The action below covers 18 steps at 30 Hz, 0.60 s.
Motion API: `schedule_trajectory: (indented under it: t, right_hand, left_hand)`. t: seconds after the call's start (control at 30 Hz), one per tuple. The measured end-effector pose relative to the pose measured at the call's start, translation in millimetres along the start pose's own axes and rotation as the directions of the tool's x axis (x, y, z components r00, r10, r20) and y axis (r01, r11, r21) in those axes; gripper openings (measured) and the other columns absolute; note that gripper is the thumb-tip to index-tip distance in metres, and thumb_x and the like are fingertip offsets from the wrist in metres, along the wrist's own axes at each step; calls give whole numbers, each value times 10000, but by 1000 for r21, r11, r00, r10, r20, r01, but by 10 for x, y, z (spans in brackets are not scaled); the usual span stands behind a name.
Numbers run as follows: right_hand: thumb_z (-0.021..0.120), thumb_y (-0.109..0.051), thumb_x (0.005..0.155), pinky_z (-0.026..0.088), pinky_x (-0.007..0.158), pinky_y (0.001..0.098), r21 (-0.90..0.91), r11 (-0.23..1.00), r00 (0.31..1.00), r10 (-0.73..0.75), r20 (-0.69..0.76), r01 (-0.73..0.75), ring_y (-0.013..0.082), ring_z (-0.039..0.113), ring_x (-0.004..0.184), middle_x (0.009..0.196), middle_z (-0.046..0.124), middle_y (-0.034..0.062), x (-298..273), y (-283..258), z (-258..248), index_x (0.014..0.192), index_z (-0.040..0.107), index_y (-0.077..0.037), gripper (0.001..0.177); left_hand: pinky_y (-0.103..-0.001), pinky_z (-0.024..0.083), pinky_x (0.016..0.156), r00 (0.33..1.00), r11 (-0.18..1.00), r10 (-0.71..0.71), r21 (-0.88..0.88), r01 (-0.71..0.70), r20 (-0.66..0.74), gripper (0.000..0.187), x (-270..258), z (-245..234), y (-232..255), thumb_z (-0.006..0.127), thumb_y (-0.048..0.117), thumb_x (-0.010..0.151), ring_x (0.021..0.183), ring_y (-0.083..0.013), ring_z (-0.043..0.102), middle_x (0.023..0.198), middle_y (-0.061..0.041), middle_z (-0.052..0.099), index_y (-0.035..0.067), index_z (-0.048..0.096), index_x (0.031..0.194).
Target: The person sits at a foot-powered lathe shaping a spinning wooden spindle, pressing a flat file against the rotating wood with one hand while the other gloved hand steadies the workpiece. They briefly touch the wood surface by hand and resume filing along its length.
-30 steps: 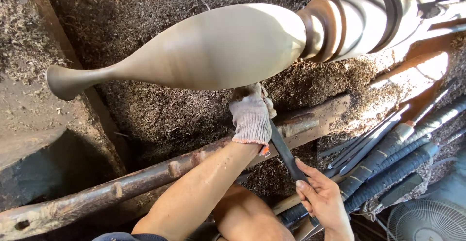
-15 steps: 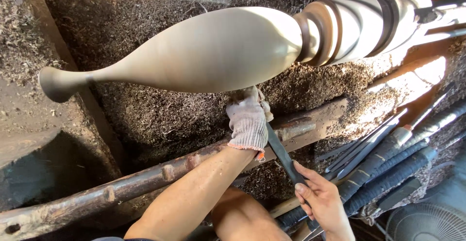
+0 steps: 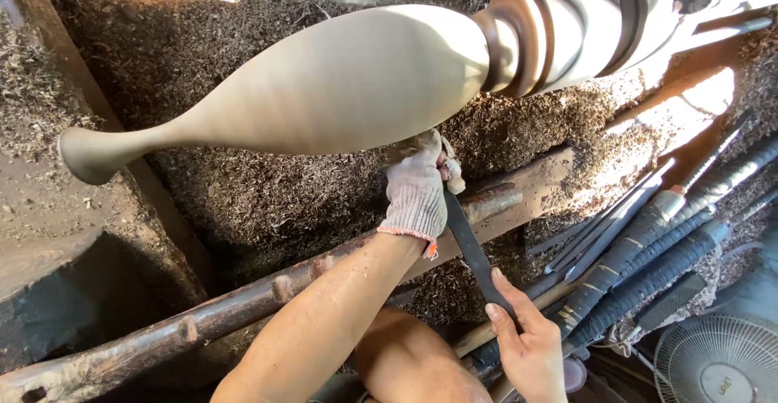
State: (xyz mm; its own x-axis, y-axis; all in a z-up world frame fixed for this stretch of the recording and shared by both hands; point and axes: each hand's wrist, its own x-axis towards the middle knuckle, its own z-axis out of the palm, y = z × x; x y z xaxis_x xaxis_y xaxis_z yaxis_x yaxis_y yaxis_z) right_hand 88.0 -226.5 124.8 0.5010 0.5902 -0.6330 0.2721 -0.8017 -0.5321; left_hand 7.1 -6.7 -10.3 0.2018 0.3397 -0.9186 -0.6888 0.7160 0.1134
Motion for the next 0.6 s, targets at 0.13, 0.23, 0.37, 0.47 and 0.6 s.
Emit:
schedule_trajectory:
  t: [0.13,0.23,0.37,0.47,0.6]
  right_hand:
    - [695,-74,921,522,773,224,-133,979,985,-164,-50,156,60,633,888,1110,778,66,-38,-161,55,1372,654,-82,453]
    - [693,-84,926,544,852,246,-196,952,962,-256,-93,234,88,722,1020,1207,771,118,-85,-199,111,1342,664,-75,417]
    - [714,-105,912,569,781,253,-250,949,955,-240,-172,193,95,762,937,1170,779,116,-132,-166,139,1318,689,-110,407]
    - [719,-92,897,571,736,257,-251,950,958,-230,-171,183,117,750,879,1134,783,102,-76,-42,-48,1331,683,-111,435]
    - [705,-52,875,459,538,267,-134,982,990,138,15,-134,129,584,632,851,718,82,420,189,-642,1416,651,-148,552]
  left_hand:
    - [-336,340,400,997,996,-57,-61,60,43,345,-86,44,66,733,250,926,505,-177,465,684,-54,477,35,510,776]
    - [-333,354,422,993,992,-87,-82,93,76,334,-144,79,107,729,248,940,529,-179,470,701,-54,478,43,510,792]
    - [-317,386,434,982,984,-143,-85,154,124,272,-246,156,165,685,242,957,543,-177,484,708,-54,506,51,537,833]
    - [-321,438,439,976,982,-173,-47,181,134,255,-424,273,231,651,247,979,541,-182,521,711,-63,543,45,562,851]
    - [-357,504,426,988,988,-147,37,149,-53,249,-279,403,10,631,233,991,502,-205,571,676,-90,583,36,593,844]
